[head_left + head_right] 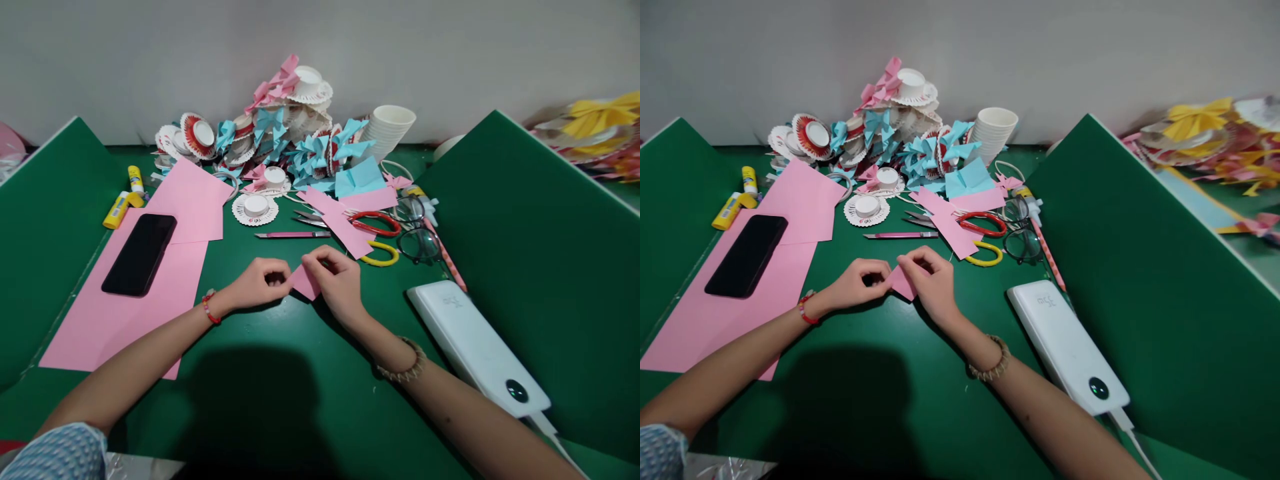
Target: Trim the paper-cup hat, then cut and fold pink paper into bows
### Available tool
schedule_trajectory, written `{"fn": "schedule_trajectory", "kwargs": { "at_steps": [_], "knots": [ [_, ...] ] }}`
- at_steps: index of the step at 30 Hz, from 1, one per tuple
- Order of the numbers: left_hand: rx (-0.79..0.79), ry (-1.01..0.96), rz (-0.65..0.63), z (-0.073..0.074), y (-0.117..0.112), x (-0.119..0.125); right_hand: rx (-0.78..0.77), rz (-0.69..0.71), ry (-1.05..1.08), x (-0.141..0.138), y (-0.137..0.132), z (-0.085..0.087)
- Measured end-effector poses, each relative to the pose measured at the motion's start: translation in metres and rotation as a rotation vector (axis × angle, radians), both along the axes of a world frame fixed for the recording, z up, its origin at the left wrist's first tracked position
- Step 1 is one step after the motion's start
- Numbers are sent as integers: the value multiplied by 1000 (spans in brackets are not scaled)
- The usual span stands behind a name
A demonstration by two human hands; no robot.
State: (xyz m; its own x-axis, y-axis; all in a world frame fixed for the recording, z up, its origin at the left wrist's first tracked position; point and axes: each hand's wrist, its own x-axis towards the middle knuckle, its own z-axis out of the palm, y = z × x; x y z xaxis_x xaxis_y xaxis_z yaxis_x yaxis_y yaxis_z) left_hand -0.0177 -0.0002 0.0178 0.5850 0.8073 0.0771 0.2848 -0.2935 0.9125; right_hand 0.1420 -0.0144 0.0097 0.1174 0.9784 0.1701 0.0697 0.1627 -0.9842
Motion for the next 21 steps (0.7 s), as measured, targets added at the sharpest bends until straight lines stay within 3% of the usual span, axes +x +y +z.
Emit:
{"fn": "schedule_trajectory", "kwargs": {
  "at_steps": [3,6,9,15,21],
  "knots": [
    [66,65,-48,-1,1,0,3,53,-46,0,-1,1],
    [-18,-25,63,-2,2,-1,-93,32,105,-1,1,-1],
    [-63,-123,192,-2,4,-2,-176,112,262,-2,4,-3],
    [-45,-101,172,-1,3,-1,-187,153,100,-1,2,-3],
    [-96,-108,180,-1,2,1,-203,154,135,-1,3,-3]
  ]
}}
